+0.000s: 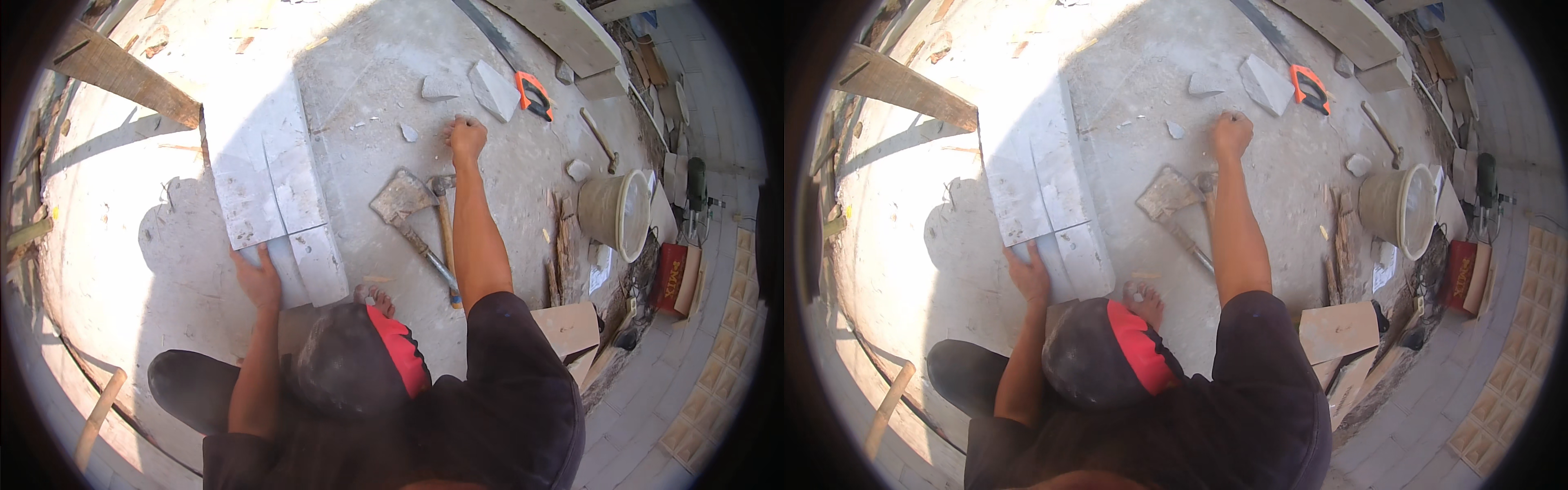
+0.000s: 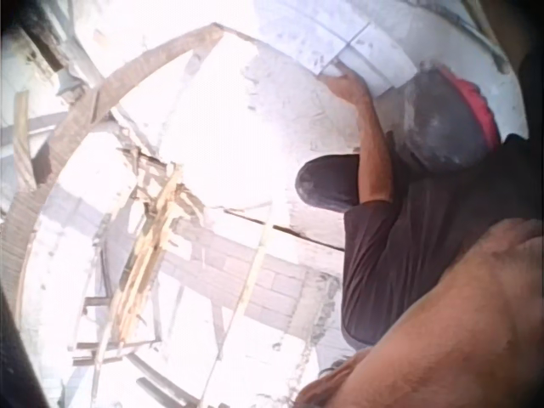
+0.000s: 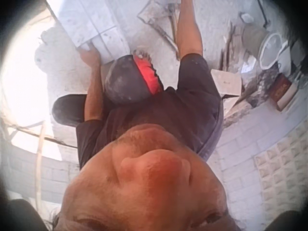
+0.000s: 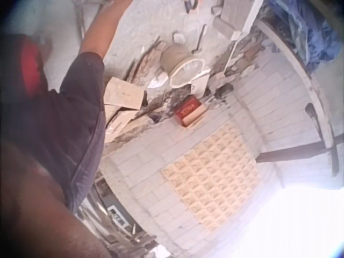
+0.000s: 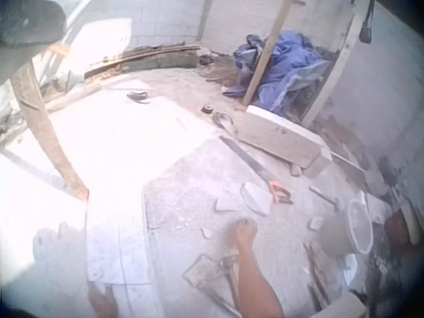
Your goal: The person saws a line into a white lightweight brick, breaks off a section with a hammer and a small axe, and then removes smaller pieces from the edge by hand.
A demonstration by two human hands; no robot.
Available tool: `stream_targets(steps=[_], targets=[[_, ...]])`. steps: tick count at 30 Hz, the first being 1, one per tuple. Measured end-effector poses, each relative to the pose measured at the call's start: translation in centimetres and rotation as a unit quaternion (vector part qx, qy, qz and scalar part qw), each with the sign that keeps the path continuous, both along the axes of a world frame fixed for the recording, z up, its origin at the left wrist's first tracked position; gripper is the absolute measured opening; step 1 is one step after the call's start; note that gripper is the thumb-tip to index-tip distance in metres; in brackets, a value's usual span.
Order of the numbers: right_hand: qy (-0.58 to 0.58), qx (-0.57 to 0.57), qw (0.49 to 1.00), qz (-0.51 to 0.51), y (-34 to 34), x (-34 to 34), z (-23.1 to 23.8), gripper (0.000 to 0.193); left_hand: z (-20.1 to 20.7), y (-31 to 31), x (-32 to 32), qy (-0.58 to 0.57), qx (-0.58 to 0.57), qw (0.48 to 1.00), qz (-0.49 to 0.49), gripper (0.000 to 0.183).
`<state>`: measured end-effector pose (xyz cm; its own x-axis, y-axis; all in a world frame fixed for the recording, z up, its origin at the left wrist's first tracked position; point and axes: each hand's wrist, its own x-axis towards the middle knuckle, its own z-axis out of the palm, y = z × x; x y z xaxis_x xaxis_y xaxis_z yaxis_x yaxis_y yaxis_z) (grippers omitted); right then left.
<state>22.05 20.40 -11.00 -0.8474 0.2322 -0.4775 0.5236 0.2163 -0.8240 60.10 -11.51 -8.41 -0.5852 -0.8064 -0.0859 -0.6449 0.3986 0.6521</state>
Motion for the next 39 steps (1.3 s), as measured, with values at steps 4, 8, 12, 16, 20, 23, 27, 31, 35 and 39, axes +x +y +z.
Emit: stream_targets(steps=[4, 8, 12, 16, 20, 23, 27, 31, 35, 39], targets=[[0.252, 0.264, 0.924, 0.115, 1.6, -2.9, -0.4, 0.046, 0.6, 0.5, -0.7, 0.004, 0.004, 1.000, -0.010, 0.064], [0.145, 0.406, 0.878, 0.208, -2.2, -3.2, 0.4, 0.056, 0.3, 0.0, -0.2, -0.006, -0.012, 1.000, 0.009, 0.064], [0.186, 0.483, 0.838, 0.171, -3.3, -2.9, -0.4, 0.068, 0.1, -0.1, -0.2, -0.007, -0.024, 1.000, 0.000, 0.063], [0.245, 0.478, 0.819, 0.203, -5.9, -3.1, 0.9, 0.079, 0.2, -0.1, -0.4, 0.001, -0.011, 1.000, -0.011, 0.063], [0.234, 0.483, 0.792, 0.292, -7.6, -6.3, 2.2, 0.076, -0.8, -0.6, 0.3, 0.005, -0.050, 0.998, -0.024, 0.065], [0.098, 0.472, 0.807, 0.341, -6.7, -9.4, 2.6, 0.068, 0.0, 0.8, -0.6, -0.021, -0.024, 0.999, 0.001, 0.065], [0.213, 0.280, 0.930, 0.104, -6.4, -8.3, 3.1, 0.061, 0.6, 0.8, -0.4, -0.027, -0.021, 0.999, 0.014, 0.066], [0.172, 0.259, 0.947, -0.085, -4.2, -3.4, 1.8, 0.064, 1.3, 0.8, -0.8, -0.028, 0.016, 0.999, 0.014, 0.064], [0.109, 0.403, 0.909, 0.005, -2.3, 2.6, -0.2, 0.067, 1.1, 0.6, -0.6, -0.051, -0.021, 0.998, 0.014, 0.064], [0.288, 0.368, 0.884, 0.018, -0.9, 3.2, 0.1, 0.063, 1.6, 0.8, -1.2, -0.045, -0.013, 0.999, 0.015, 0.067]])
